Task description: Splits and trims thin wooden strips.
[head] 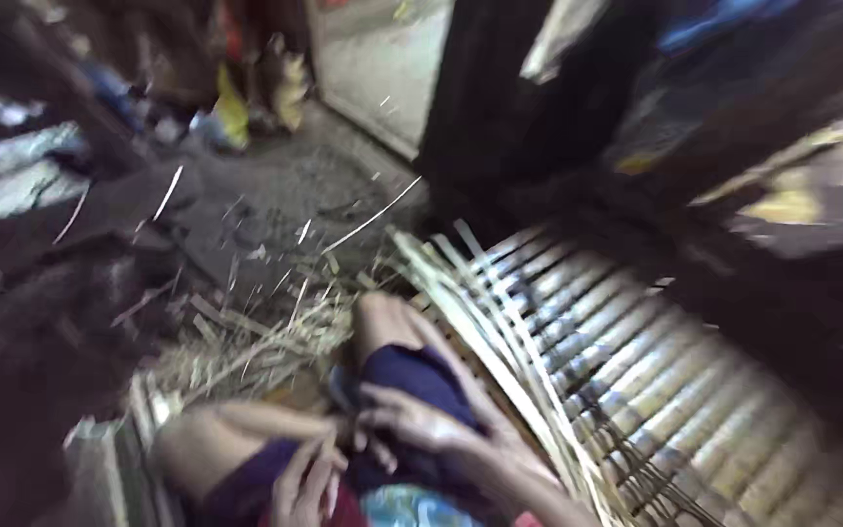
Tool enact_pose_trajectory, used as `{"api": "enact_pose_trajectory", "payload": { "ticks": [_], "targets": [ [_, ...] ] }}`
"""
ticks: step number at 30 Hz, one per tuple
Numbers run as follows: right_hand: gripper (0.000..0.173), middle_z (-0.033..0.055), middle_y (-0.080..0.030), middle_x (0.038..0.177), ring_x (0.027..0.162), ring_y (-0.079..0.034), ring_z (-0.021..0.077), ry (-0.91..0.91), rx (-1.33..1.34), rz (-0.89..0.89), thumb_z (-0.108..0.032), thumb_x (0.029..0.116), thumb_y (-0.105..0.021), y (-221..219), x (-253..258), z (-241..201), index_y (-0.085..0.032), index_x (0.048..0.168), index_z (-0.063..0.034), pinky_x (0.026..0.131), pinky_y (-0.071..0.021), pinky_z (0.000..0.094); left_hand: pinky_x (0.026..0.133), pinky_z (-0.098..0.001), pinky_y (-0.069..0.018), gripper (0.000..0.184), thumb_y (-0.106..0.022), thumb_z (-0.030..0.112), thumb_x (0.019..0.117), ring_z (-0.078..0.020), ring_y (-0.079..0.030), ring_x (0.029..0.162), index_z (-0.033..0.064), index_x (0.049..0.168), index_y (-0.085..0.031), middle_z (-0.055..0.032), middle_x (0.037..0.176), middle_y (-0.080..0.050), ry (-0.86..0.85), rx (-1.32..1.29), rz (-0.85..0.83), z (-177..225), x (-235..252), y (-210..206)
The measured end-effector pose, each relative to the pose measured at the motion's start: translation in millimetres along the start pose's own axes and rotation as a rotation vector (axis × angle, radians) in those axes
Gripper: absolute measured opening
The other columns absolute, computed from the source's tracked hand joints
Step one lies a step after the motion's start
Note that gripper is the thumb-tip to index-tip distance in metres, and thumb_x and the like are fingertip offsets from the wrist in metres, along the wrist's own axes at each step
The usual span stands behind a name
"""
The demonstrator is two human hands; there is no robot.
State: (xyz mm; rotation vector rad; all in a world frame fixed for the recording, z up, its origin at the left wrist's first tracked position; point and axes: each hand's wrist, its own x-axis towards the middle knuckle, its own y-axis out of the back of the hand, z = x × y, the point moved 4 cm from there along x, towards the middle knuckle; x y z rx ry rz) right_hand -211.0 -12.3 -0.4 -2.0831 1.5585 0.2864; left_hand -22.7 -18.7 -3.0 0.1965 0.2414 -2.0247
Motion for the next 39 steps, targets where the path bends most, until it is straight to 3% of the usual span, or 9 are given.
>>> {"api": "enact_pose_trajectory", "payload": {
  "ticks": [3,8,15,23,31,39],
  "targets": [
    [0.026,-0.0064,-0.065,0.081,0.053,-0.056,0.0001,0.055,-0.054,-0.092,-0.012,0.1034,-0.039,-13,-6,-9,-0.052,0.126,-0.0074,0.049,-0.0509,0.0179,0.048,-0.0108,-0.0451,0.016,-0.052,0.009,0.1029,0.0064,-0.052,0.052,0.0037,0.107,-0.067,0.0104,0.074,-0.065,0.015,-0.117,0.108,3,-6,-2],
    [0.02,-0.0123,-0.065,0.08,0.055,-0.054,-0.0058,0.156,-0.135,-0.195,-0.013,0.105,-0.039,-26,-17,-10,-0.058,0.11,-0.0117,0.049,-0.0474,0.0119,0.051,-0.0128,-0.0483,0.009,-0.06,0.009,0.1008,0.004,-0.056,0.055,0.0074,0.097,-0.067,0.0088,0.072,-0.064,-0.019,-0.273,0.134,1,-9,-2],
    [0.021,-0.0109,-0.063,0.078,0.055,-0.052,-0.0072,0.222,-0.294,-0.181,-0.012,0.1055,-0.04,-22,-18,-22,-0.06,0.106,-0.0089,0.049,-0.0457,0.0097,0.052,-0.0117,-0.0466,0.009,-0.061,0.009,0.1006,0.0046,-0.054,0.055,0.0079,0.095,-0.067,0.0076,0.071,-0.063,-0.009,-0.284,0.119,-2,-8,-6],
    [0.017,-0.0101,-0.061,0.078,0.057,-0.053,-0.0073,0.214,-0.369,-0.214,-0.013,0.1064,-0.04,-22,-12,-24,-0.056,0.111,-0.0083,0.051,-0.0464,0.0088,0.051,-0.0111,-0.0447,0.008,-0.061,0.009,0.1004,0.0048,-0.052,0.054,0.007,0.096,-0.068,0.0076,0.068,-0.061,0.021,-0.315,0.135,0,-7,-6],
    [0.01,-0.0114,-0.053,0.071,0.053,-0.049,-0.0069,0.097,-0.29,-0.343,-0.015,0.1057,-0.04,-23,-11,-27,-0.05,0.106,-0.0135,0.048,-0.0446,0.009,0.052,-0.011,-0.0429,0.009,-0.061,0.006,0.099,0.006,-0.049,0.057,0.0084,0.092,-0.066,0.0089,0.074,-0.06,-0.026,-0.269,0.129,2,-11,-7],
    [0.008,-0.009,-0.054,0.063,0.045,-0.05,-0.0034,-0.072,-0.471,-0.527,-0.014,0.1033,-0.044,-11,-9,-47,-0.052,0.103,-0.0139,0.042,-0.0442,0.0121,0.054,-0.0119,-0.0423,0.006,-0.063,0.005,0.0975,0.0057,-0.049,0.061,0.0054,0.093,-0.067,0.0066,0.081,-0.061,-0.032,-0.227,0.067,3,-17,-13]
  ]
}}
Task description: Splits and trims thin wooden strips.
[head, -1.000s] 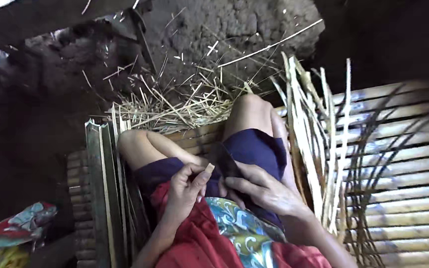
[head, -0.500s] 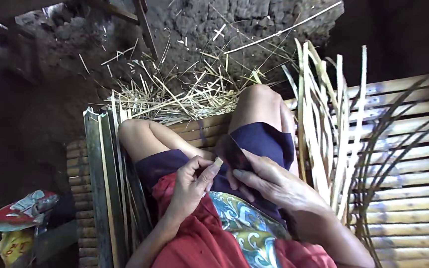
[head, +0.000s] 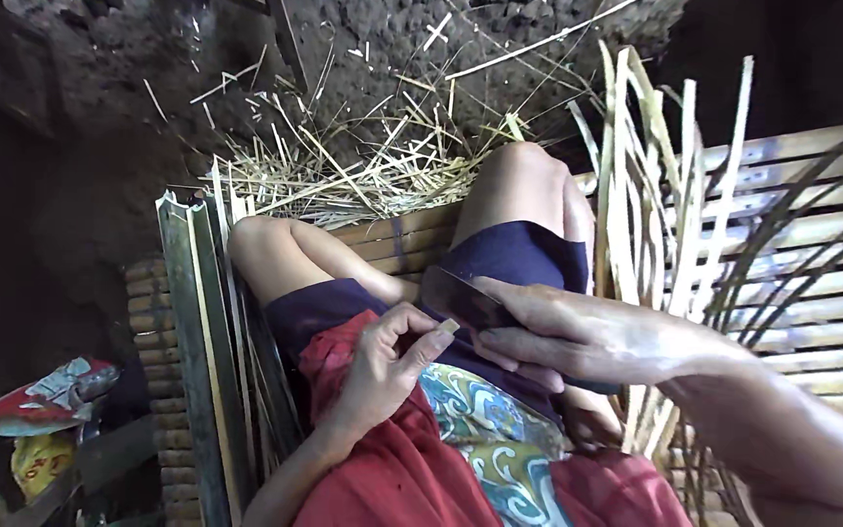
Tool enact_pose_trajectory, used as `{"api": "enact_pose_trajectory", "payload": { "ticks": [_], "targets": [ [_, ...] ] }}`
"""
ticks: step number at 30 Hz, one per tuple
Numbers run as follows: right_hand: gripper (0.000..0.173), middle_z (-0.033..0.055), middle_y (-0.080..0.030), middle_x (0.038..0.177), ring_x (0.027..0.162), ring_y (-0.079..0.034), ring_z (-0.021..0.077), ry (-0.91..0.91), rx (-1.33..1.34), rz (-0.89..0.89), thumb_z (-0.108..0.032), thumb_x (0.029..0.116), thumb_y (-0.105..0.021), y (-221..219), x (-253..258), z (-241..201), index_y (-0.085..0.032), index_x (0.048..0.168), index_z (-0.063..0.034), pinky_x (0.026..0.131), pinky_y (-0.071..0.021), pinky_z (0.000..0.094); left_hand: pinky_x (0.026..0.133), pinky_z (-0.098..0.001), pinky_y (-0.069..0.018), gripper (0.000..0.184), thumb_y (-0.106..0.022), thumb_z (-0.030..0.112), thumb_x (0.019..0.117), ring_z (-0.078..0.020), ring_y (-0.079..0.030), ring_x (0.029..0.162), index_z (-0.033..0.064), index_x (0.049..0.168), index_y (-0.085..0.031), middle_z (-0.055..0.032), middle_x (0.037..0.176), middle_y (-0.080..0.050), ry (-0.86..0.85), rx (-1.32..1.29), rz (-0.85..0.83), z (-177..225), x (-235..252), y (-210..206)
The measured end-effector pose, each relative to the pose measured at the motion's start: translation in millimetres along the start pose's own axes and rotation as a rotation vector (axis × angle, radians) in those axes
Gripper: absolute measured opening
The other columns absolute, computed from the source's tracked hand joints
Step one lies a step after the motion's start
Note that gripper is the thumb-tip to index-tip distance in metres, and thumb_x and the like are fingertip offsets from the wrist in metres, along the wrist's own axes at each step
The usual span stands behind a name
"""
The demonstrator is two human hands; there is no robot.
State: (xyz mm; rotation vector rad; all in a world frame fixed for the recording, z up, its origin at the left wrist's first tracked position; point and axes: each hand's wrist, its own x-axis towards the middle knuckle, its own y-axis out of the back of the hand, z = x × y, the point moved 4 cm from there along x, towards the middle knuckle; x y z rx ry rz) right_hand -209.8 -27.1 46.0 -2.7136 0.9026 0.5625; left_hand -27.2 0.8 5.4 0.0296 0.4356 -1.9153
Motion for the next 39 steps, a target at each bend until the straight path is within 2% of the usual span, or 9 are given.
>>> {"api": "enact_pose_trajectory", "payload": {
  "ticks": [11,14,17,20,26,30,33,35,39],
  "targets": [
    [0.014,-0.0091,-0.051,0.069,0.055,-0.049,-0.0084,0.165,-0.169,0.213,-0.016,0.1019,-0.048,-14,13,9,-0.048,0.113,-0.0074,0.052,-0.0444,0.0088,0.056,-0.0127,-0.0465,0.004,-0.066,0.005,0.0962,0.0052,-0.052,0.061,0.0071,0.094,-0.067,0.0078,0.078,-0.062,-0.045,0.034,0.098,3,6,-3],
    [0.03,-0.011,-0.053,0.072,0.062,-0.052,-0.0075,0.135,-0.344,0.283,-0.038,0.1049,-0.051,-2,11,9,-0.051,0.119,-0.0119,0.058,-0.0461,0.012,0.055,-0.0133,-0.048,0.001,-0.065,0.005,0.0968,0.0036,-0.055,0.06,0.004,0.098,-0.065,0.0065,0.076,-0.063,0.029,0.045,0.079,11,12,-2],
    [0.029,-0.0125,-0.059,0.069,0.06,-0.056,-0.0072,0.285,-0.148,0.457,-0.043,0.1004,-0.059,14,6,6,-0.063,0.099,-0.0146,0.055,-0.0487,0.0105,0.074,-0.0213,-0.0603,0.022,-0.058,0.021,0.1047,-0.0013,-0.068,0.081,0.0026,0.111,-0.068,0.0047,0.097,-0.07,-0.006,0.008,-0.2,35,23,3],
    [0.02,-0.0129,-0.066,0.068,0.058,-0.06,-0.0061,0.47,0.062,0.55,-0.029,0.0959,-0.069,17,8,0,-0.071,0.083,-0.0145,0.053,-0.0523,0.0116,0.077,-0.0157,-0.0543,0.037,-0.044,0.042,0.1082,0.0078,-0.064,0.084,0.0255,0.094,-0.073,0.0178,0.092,-0.07,-0.172,-0.007,-0.135,34,58,-5],
    [0.034,0.0032,-0.062,0.068,0.062,-0.054,-0.0008,0.671,-0.509,1.081,-0.028,0.0984,-0.066,13,11,6,-0.068,0.079,0.0003,0.058,-0.0451,0.0134,0.062,-0.0159,-0.0491,0.052,-0.035,0.05,0.1089,-0.0004,-0.059,0.07,0.0242,0.069,-0.055,0.0086,0.074,-0.06,-0.069,-0.341,-0.105,9,106,-40],
    [0.034,0.0056,-0.068,0.076,0.072,-0.064,0.0056,0.699,-0.669,1.101,-0.033,0.106,-0.055,-16,-30,0,-0.067,0.091,-0.0054,0.068,-0.0504,0.017,0.071,-0.0273,-0.0559,0.063,-0.02,0.056,0.1091,-0.0071,-0.061,0.061,0.0259,0.061,-0.047,0.0094,0.055,-0.052,0.091,-0.634,0.383,-13,112,-11],
    [0.041,0.0056,-0.065,0.072,0.065,-0.061,0.0036,0.635,-0.64,1.175,-0.037,0.1067,-0.053,-6,-33,5,-0.065,0.089,-0.0019,0.061,-0.0499,0.0175,0.072,-0.0271,-0.0567,0.071,-0.018,0.081,0.095,-0.005,-0.064,0.068,0.0292,0.064,-0.056,0.0113,0.062,-0.057,0.246,-0.699,0.069,-13,96,-12],
    [0.044,0.0034,-0.061,0.066,0.057,-0.057,0.0029,0.556,-0.52,1.199,-0.039,0.1038,-0.057,10,-25,17,-0.066,0.086,0.0009,0.054,-0.0495,0.0205,0.065,-0.0241,-0.0541,0.068,-0.033,0.082,0.0914,-0.0042,-0.06,0.059,0.0249,0.064,-0.059,0.0105,0.057,-0.055,0.288,-0.739,-0.175,-3,83,-29],
    [0.041,-0.0093,-0.06,0.07,0.063,-0.055,-0.0068,0.426,-0.26,0.765,-0.047,0.1005,-0.058,-6,3,16,-0.068,0.09,-0.0085,0.058,-0.0488,0.0146,0.046,-0.0179,-0.0422,0.069,-0.022,0.067,0.1041,-0.0019,-0.043,0.04,0.0232,0.054,-0.043,0.0106,0.046,-0.037,0.22,-0.817,0.269,12,60,-31]
  ]
}}
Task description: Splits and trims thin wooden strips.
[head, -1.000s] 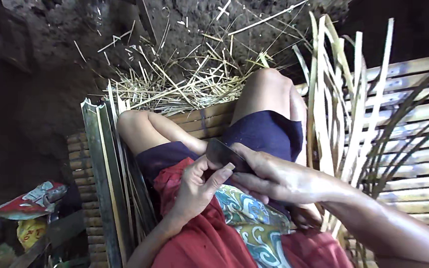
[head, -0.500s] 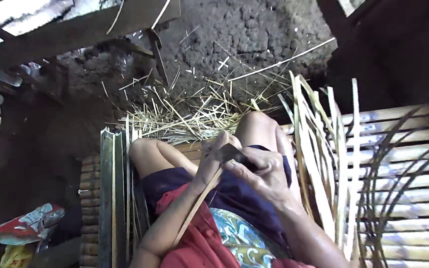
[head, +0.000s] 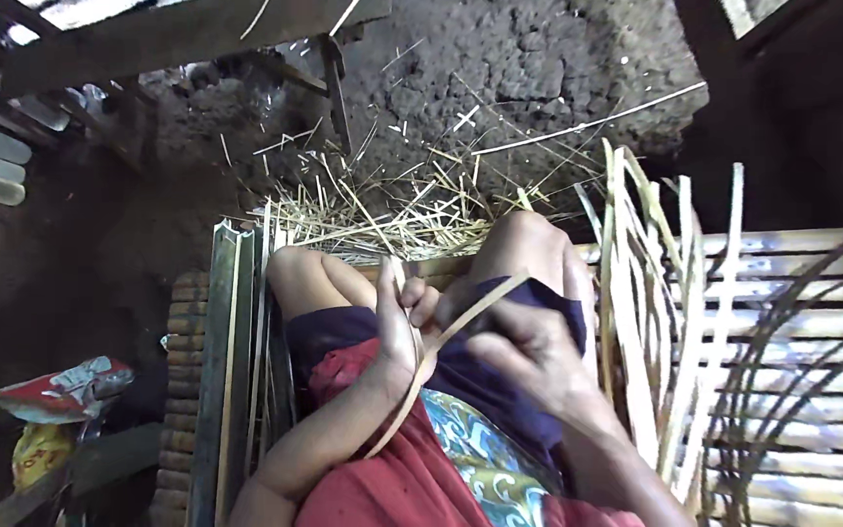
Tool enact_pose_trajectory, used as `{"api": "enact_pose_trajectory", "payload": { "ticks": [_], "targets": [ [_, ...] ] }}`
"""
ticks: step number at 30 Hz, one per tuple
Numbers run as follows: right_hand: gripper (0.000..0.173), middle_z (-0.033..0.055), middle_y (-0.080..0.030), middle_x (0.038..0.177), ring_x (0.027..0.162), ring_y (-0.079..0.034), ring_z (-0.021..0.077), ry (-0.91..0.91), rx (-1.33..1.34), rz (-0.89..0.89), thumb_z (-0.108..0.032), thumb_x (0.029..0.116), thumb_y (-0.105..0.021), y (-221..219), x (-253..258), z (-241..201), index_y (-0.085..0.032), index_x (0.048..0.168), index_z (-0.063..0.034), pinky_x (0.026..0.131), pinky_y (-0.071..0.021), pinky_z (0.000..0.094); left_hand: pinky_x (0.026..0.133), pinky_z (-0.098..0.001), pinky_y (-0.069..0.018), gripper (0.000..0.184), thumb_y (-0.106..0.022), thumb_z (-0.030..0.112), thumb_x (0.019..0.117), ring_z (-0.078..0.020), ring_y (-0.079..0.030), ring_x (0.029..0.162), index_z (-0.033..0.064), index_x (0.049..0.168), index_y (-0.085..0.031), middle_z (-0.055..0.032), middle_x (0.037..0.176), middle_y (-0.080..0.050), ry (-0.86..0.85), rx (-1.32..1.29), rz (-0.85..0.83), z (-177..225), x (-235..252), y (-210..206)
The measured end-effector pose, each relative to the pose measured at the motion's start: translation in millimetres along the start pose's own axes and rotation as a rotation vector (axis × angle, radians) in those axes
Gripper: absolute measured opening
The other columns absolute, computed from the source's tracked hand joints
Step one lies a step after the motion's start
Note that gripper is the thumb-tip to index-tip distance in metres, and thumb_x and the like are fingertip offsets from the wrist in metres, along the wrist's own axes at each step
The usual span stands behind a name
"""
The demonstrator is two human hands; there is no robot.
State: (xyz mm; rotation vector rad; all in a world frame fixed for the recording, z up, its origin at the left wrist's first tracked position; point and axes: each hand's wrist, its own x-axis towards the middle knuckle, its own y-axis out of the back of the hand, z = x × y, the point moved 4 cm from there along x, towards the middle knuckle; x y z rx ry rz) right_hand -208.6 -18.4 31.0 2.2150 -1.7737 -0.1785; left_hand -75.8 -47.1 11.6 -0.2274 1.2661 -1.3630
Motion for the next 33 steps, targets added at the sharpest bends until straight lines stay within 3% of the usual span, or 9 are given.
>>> {"api": "enact_pose_trajectory", "payload": {
  "ticks": [4,9,11,13,15,20,24,29,33],
  "targets": [
    [0.036,-0.0073,-0.059,0.068,0.064,-0.053,-0.0095,0.044,0.071,-0.087,-0.034,0.1022,-0.059,-24,-12,-4,-0.069,0.085,-0.0042,0.06,-0.0442,0.0095,0.049,-0.0225,-0.0443,0.068,-0.012,0.058,0.1077,-0.0058,-0.043,0.04,0.0236,0.054,-0.037,0.0094,0.043,-0.036,-0.107,-0.094,0.25,6,-1,22],
    [0.019,-0.0193,-0.062,0.067,0.056,-0.057,-0.0074,-0.002,0.18,0.173,-0.042,0.1011,-0.06,27,-19,-5,-0.069,0.089,-0.0301,0.051,-0.0499,0.0124,0.049,-0.0234,-0.0427,0.063,-0.01,0.05,0.1097,-0.0065,-0.041,0.04,0.0247,0.057,-0.032,0.0089,0.044,-0.035,-0.23,-0.078,0.539,27,10,100],
    [0.028,-0.012,-0.058,0.065,0.056,-0.054,-0.006,0.071,0.003,0.194,-0.036,0.0993,-0.062,20,-9,0,-0.065,0.081,-0.0154,0.051,-0.0466,0.0131,0.05,-0.0202,-0.0466,0.066,-0.013,0.057,0.1081,-0.0035,-0.05,0.044,0.0256,0.057,-0.04,0.0103,0.046,-0.043,-0.131,-0.048,0.369,17,13,86],
    [0.037,-0.0035,-0.06,0.065,0.058,-0.054,-0.0026,0.129,-0.153,0.249,-0.033,0.0984,-0.064,16,3,7,-0.068,0.078,-0.0026,0.055,-0.046,0.017,0.052,-0.0157,-0.0473,0.06,-0.028,0.067,0.1034,0.0018,-0.053,0.05,0.0277,0.065,-0.052,0.0133,0.055,-0.049,0.055,0.048,-0.035,-1,5,56],
    [0.026,-0.0088,-0.064,0.073,0.063,-0.06,-0.0047,0.128,-0.137,0.303,-0.032,0.0994,-0.066,22,10,11,-0.068,0.089,-0.0078,0.059,-0.0524,0.0161,0.046,-0.016,-0.0436,0.056,-0.033,0.062,0.1047,0.0005,-0.049,0.045,0.0251,0.067,-0.053,0.0113,0.054,-0.049,0.179,0.09,-0.26,-9,-4,29],
    [0.037,0.005,-0.069,0.079,0.074,-0.064,0.0041,0.332,-0.207,0.039,-0.035,0.104,-0.057,-1,-13,-12,-0.071,0.09,-0.004,0.069,-0.0519,0.019,0.041,-0.0148,-0.0351,0.057,-0.02,0.044,0.1117,0.0007,-0.036,0.037,0.0249,0.064,-0.043,0.0129,0.047,-0.038,-0.052,-0.014,-0.024,15,33,38],
    [0.031,-0.0093,-0.067,0.083,0.077,-0.062,-0.0069,0.233,-0.056,0.006,-0.043,0.1068,-0.052,24,-36,-20,-0.068,0.098,-0.0182,0.071,-0.0498,0.0119,0.037,-0.0153,-0.033,0.055,-0.017,0.04,0.1125,-0.0007,-0.035,0.034,0.0229,0.066,-0.041,0.0114,0.044,-0.035,-0.324,-0.165,0.298,53,47,71],
    [0.035,-0.0143,-0.059,0.068,0.058,-0.055,-0.0071,-0.006,-0.159,0.258,-0.045,0.101,-0.06,33,-5,11,-0.066,0.086,-0.0138,0.054,-0.0481,0.0153,0.052,-0.0159,-0.0455,0.058,-0.022,0.06,0.1069,0.0002,-0.052,0.053,0.0245,0.072,-0.052,0.0111,0.059,-0.052,0.102,0.162,-0.149,2,4,26],
    [0.033,-0.0123,-0.065,0.079,0.069,-0.059,-0.0072,-0.012,-0.001,-0.089,-0.045,0.0976,-0.064,-5,-3,-1,-0.069,0.098,-0.013,0.062,-0.0521,0.0144,0.052,-0.0189,-0.0458,0.065,-0.021,0.054,0.109,-0.0028,-0.047,0.044,0.023,0.056,-0.042,0.0103,0.047,-0.041,-0.029,-0.046,0.009,2,-9,16]
  ]
}}
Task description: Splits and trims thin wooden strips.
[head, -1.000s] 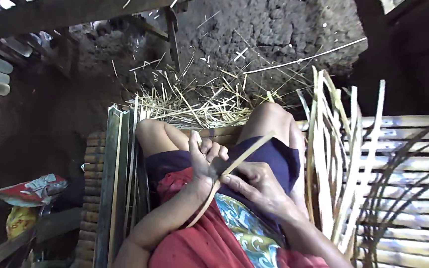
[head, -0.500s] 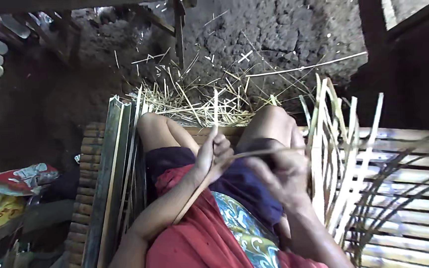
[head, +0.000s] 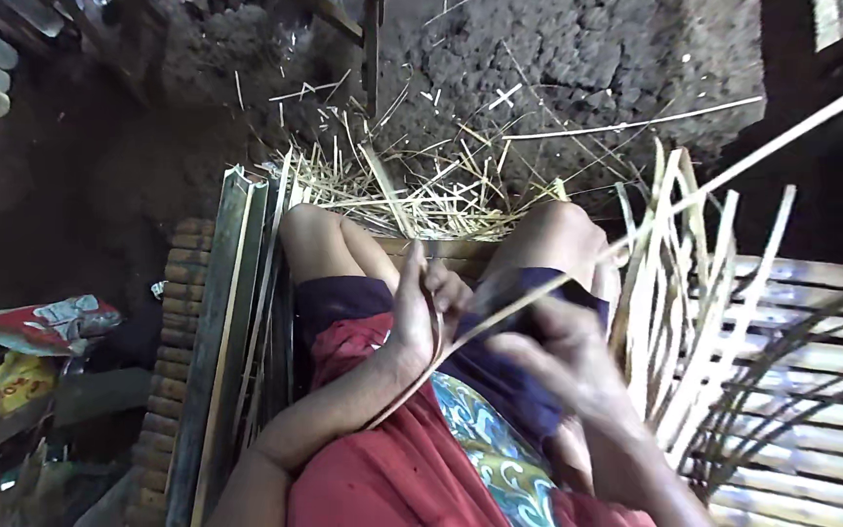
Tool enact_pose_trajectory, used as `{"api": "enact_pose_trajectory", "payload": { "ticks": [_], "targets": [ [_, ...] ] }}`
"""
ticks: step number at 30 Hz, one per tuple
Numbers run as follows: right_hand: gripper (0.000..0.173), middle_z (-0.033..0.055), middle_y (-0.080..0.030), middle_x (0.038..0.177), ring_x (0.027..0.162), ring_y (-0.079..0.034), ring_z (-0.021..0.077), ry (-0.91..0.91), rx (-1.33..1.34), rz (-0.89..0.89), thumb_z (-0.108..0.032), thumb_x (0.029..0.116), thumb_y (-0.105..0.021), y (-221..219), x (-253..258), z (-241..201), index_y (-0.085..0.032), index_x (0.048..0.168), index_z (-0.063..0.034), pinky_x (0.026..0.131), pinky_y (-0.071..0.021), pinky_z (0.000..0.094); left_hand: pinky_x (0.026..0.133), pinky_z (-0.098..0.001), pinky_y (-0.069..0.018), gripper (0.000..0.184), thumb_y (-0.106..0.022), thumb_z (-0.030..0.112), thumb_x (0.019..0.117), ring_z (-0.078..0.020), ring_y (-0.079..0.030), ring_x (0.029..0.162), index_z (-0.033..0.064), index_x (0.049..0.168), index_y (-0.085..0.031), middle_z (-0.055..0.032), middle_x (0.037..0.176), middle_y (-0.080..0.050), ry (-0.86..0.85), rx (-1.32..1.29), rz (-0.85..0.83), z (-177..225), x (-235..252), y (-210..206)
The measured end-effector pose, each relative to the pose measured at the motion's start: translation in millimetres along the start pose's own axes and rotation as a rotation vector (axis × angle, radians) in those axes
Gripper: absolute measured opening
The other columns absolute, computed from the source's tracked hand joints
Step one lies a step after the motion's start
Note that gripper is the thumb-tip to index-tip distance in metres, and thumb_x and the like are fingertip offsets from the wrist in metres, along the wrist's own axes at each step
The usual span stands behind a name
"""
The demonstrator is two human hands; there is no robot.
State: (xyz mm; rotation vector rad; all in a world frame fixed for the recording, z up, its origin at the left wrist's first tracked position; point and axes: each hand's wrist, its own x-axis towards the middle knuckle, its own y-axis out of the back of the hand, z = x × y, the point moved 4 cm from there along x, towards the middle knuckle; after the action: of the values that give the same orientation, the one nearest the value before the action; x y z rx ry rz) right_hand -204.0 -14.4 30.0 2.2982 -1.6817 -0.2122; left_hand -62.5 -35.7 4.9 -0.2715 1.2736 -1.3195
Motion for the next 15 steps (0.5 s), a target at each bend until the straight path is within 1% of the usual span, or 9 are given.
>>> {"api": "enact_pose_trajectory", "payload": {
  "ticks": [2,3,5,7,9,11,12,13,15],
  "targets": [
    [0.036,-0.0081,-0.061,0.073,0.067,-0.054,-0.0082,0.042,0.021,-0.071,-0.039,0.1004,-0.063,-18,-5,2,-0.069,0.087,-0.0064,0.063,-0.0462,0.0115,0.048,-0.0213,-0.0442,0.069,-0.016,0.06,0.1073,-0.0046,-0.044,0.039,0.0236,0.052,-0.038,0.0095,0.043,-0.037,-0.036,-0.089,0.071,2,4,1],
    [0.036,-0.0092,-0.059,0.071,0.066,-0.053,-0.0091,0.04,0.037,-0.062,-0.038,0.1011,-0.062,-17,-8,3,-0.068,0.083,-0.0078,0.062,-0.0447,0.0103,0.043,-0.0201,-0.0402,0.07,-0.015,0.061,0.1066,-0.0035,-0.041,0.037,0.0237,0.052,-0.038,0.0099,0.043,-0.036,-0.046,-0.111,0.081,3,4,3],
    [0.028,-0.0144,-0.061,0.071,0.063,-0.054,-0.0094,-0.007,0.114,0.009,-0.04,0.1017,-0.06,4,-18,0,-0.069,0.086,-0.0178,0.059,-0.0464,0.0104,0.039,-0.0175,-0.0317,0.068,-0.016,0.058,0.1077,-0.001,-0.035,0.036,0.0252,0.052,-0.037,0.0115,0.042,-0.033,-0.103,-0.089,0.121,12,4,22],
    [0.018,-0.0198,-0.063,0.072,0.062,-0.056,-0.0089,-0.028,0.201,0.11,-0.042,0.1016,-0.06,34,-26,-5,-0.071,0.092,-0.0311,0.056,-0.0474,0.0107,0.038,-0.0185,-0.0281,0.067,-0.015,0.054,0.1087,-0.0021,-0.03,0.034,0.0254,0.051,-0.033,0.011,0.041,-0.029,-0.163,-0.08,0.23,26,10,49],
    [0.015,-0.0205,-0.064,0.072,0.061,-0.058,-0.0081,-0.01,0.166,0.176,-0.041,0.1,-0.062,47,-25,-5,-0.07,0.09,-0.033,0.055,-0.049,0.011,0.038,-0.0188,-0.0296,0.067,-0.015,0.053,0.1093,-0.003,-0.031,0.033,0.025,0.051,-0.032,0.0104,0.041,-0.029,-0.173,-0.097,0.33,28,17,59],
    [0.023,-0.017,-0.06,0.068,0.058,-0.055,-0.0073,-0.004,0.023,0.213,-0.039,0.0979,-0.065,41,-16,1,-0.067,0.081,-0.0237,0.053,-0.0468,0.0123,0.047,-0.0187,-0.0435,0.064,-0.015,0.059,0.1075,-0.0022,-0.047,0.044,0.0255,0.063,-0.048,0.0108,0.049,-0.045,-0.079,0.05,0.19,11,15,45],
    [0.027,-0.0153,-0.058,0.066,0.057,-0.054,-0.0065,-0.006,-0.046,0.246,-0.04,0.0975,-0.066,40,-9,5,-0.066,0.079,-0.0193,0.052,-0.0453,0.0137,0.061,-0.0193,-0.0523,0.062,-0.017,0.064,0.1052,-0.0014,-0.059,0.058,0.0271,0.078,-0.059,0.0113,0.062,-0.057,0.011,0.15,0.015,-1,8,34],
    [0.028,-0.0159,-0.058,0.066,0.056,-0.053,-0.007,-0.018,-0.084,0.272,-0.04,0.0979,-0.066,42,-4,8,-0.066,0.08,-0.0187,0.051,-0.0456,0.0137,0.067,-0.0211,-0.0535,0.061,-0.019,0.065,0.1046,-0.0025,-0.061,0.066,0.0255,0.083,-0.061,0.0097,0.069,-0.061,0.087,0.209,-0.139,-11,3,23],
    [0.025,-0.019,-0.059,0.068,0.057,-0.054,-0.0088,-0.029,-0.081,0.249,-0.042,0.0989,-0.063,40,2,8,-0.065,0.084,-0.0222,0.052,-0.0468,0.0122,0.062,-0.0216,-0.0504,0.058,-0.025,0.053,0.1085,-0.0051,-0.057,0.059,0.0196,0.072,-0.055,0.006,0.062,-0.057,0.174,0.176,-0.223,-22,-6,6]
  ]
}}
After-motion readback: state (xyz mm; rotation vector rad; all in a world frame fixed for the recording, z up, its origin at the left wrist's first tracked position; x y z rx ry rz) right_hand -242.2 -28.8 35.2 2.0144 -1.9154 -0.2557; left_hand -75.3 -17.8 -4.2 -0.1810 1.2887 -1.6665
